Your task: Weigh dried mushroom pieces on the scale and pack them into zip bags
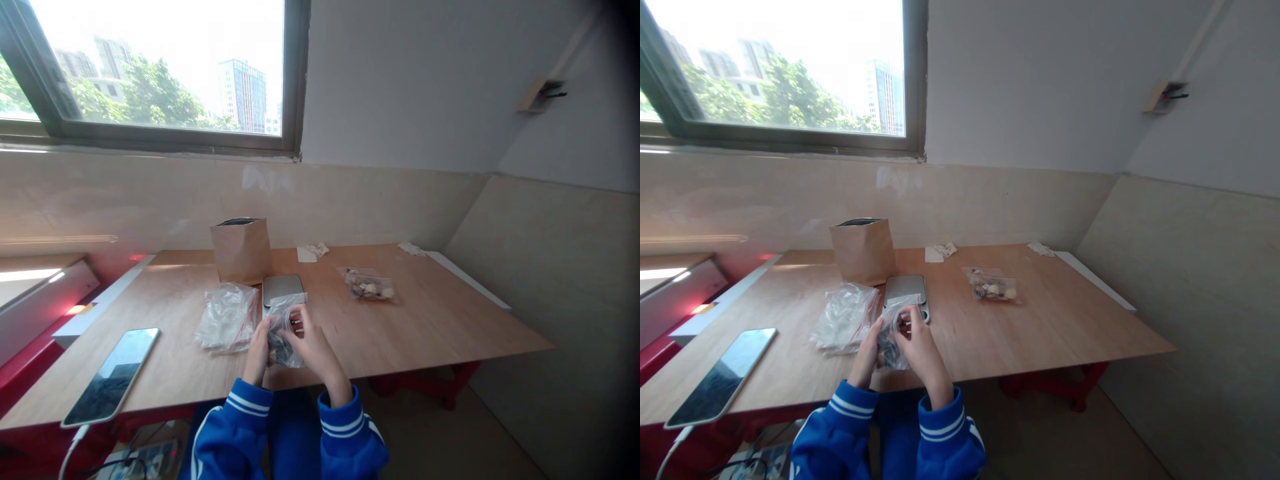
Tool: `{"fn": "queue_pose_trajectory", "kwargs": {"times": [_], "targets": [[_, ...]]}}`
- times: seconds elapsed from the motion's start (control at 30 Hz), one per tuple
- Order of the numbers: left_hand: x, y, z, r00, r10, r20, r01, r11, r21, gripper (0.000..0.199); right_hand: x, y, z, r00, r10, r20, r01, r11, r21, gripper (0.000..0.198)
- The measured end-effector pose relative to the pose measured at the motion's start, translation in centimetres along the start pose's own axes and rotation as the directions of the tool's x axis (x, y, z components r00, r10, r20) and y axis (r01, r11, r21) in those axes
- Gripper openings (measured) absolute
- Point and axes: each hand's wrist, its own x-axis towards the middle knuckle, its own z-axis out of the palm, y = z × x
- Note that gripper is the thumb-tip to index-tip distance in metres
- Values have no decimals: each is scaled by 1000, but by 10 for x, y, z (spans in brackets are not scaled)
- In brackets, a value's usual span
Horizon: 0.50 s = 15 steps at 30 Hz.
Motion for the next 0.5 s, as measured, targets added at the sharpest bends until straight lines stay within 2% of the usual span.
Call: {"fn": "queue_pose_trajectory", "kwargs": {"times": [0.2, 0.37, 0.5], "targets": [[-5, 2, 8, 999, 12, -42, -10, 999, 44, 42, -3, -3, -8, 993, -69, 99, 79, 991, -104, 32], [-8, 2, 9, 999, -22, -37, 25, 997, 77, 43, -10, -5, -11, 985, -22, 169, 43, 991, -127, 36], [-10, 3, 8, 998, -38, -47, 42, 994, 103, 44, -14, -8, -9, 987, 2, 163, 13, 996, -91, 30]]}}
